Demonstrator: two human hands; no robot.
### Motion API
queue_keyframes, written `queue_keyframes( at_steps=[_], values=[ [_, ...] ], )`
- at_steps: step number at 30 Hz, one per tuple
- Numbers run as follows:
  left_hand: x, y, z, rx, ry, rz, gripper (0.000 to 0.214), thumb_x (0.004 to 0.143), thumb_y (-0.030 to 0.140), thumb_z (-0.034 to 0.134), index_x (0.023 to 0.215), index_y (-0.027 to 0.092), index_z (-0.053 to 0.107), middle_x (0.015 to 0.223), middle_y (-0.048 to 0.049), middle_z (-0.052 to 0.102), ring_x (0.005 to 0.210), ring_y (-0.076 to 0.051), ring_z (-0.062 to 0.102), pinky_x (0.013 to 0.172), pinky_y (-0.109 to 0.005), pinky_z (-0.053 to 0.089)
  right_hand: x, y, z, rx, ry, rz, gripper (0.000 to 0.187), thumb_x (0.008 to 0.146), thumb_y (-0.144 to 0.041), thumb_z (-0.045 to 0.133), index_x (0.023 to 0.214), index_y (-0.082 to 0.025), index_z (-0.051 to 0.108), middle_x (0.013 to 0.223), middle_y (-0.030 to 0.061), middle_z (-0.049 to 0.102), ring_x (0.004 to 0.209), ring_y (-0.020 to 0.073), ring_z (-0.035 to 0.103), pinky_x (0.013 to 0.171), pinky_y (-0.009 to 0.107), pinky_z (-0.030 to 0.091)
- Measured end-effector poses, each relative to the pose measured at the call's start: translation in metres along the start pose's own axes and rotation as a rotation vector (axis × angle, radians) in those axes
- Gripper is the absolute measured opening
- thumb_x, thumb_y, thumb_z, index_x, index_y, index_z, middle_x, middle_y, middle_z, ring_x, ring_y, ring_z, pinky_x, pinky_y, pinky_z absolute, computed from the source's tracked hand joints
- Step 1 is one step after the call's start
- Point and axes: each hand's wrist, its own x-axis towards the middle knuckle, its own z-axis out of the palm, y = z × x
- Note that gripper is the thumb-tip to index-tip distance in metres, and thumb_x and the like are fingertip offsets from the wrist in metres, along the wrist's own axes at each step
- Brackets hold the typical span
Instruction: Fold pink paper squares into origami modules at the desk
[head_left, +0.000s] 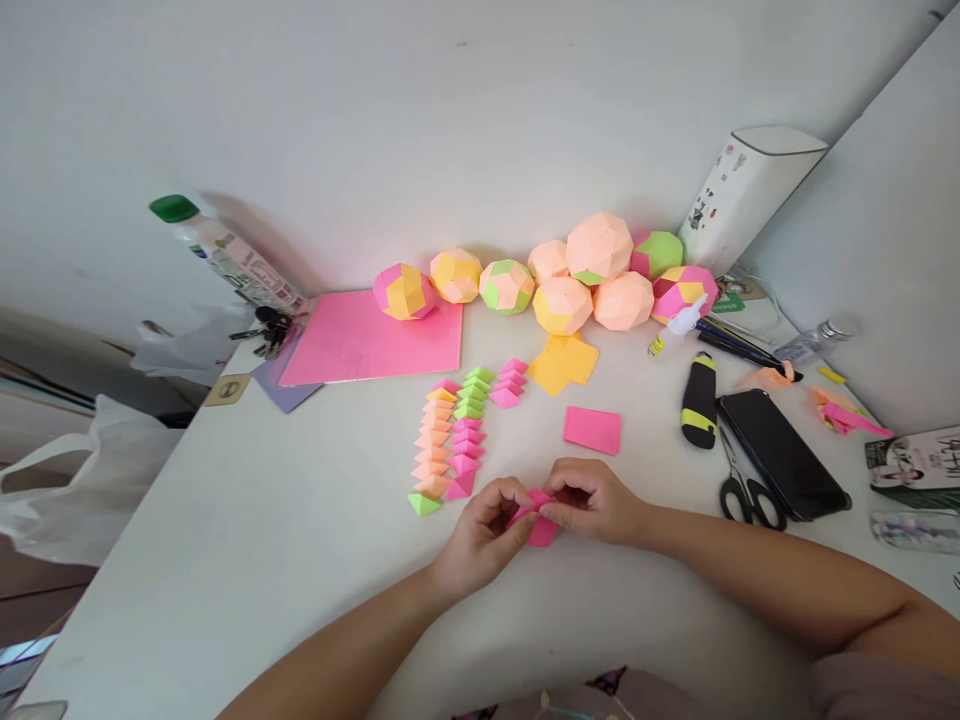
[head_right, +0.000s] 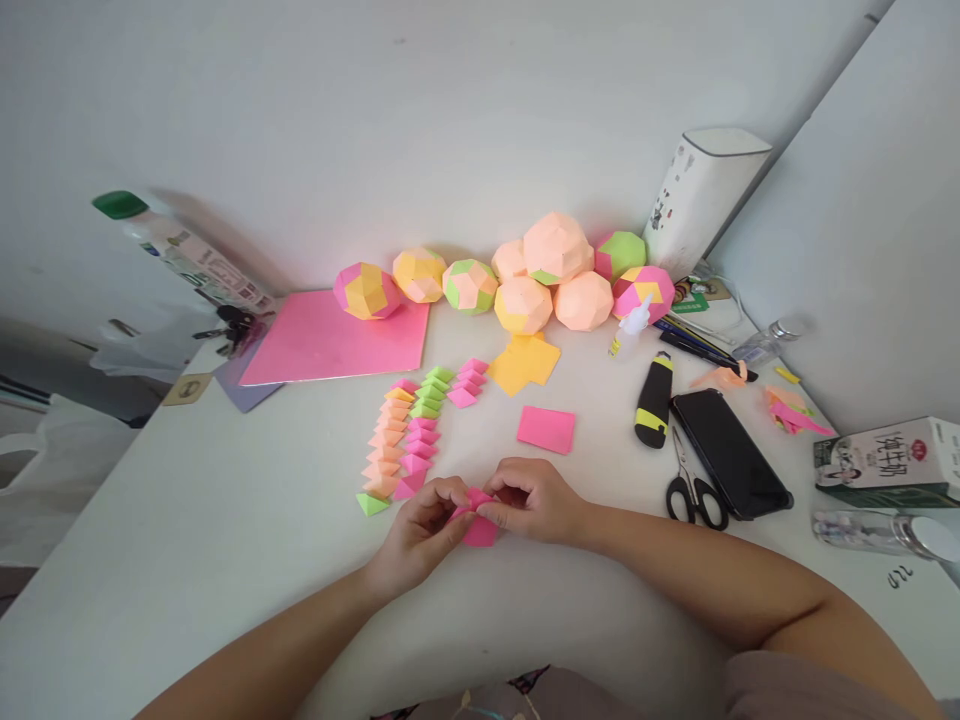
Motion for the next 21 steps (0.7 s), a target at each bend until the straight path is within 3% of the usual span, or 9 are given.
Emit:
queue_keyframes(
  at_steps=[5, 9, 21],
  values=[
    [0.0005, 0.0011, -0.0037, 0.128, 0.037, 0.127, 0.015, 0.092, 0.025, 0.050, 0.101, 0.021, 0.061, 0.081, -0.0028, 0.053, 0.071, -0.013, 0.052, 0.062, -0.024, 0.044, 0.0014, 0.0004, -0.0002, -0.031, -0.003, -0.086, 0.031, 0.087, -0.040, 0.057, 0.067, -0.015, 0.060, 0.062, 0.0030, 0.056, 0.058, 0.0111, 0.046, 0.051, 0.022, 0.037],
    [0.0017, 0.0009, -0.0053, 0.178, -0.021, 0.205, 0.025, 0.091, 0.020, 0.051, 0.113, 0.025, 0.062, 0.095, -0.0074, 0.056, 0.087, -0.018, 0.055, 0.072, -0.030, 0.048, 0.0027, 0.0016, -0.0005, -0.040, 0.013, -0.115, 0.033, 0.088, -0.041, 0.056, 0.066, -0.017, 0.059, 0.058, 0.0031, 0.056, 0.060, 0.0134, 0.045, 0.057, 0.025, 0.040],
    [-0.0003, -0.0081, -0.0049, 0.207, 0.046, 0.165, 0.032, 0.088, 0.019, 0.057, 0.118, 0.028, 0.062, 0.087, -0.0037, 0.051, 0.078, -0.015, 0.052, 0.064, -0.025, 0.047, 0.0016, 0.0032, -0.0008, 0.077, 0.054, -0.067, 0.027, 0.084, -0.040, 0.064, 0.070, -0.017, 0.063, 0.065, 0.0047, 0.060, 0.064, 0.0142, 0.050, 0.055, 0.025, 0.042]
  ],
)
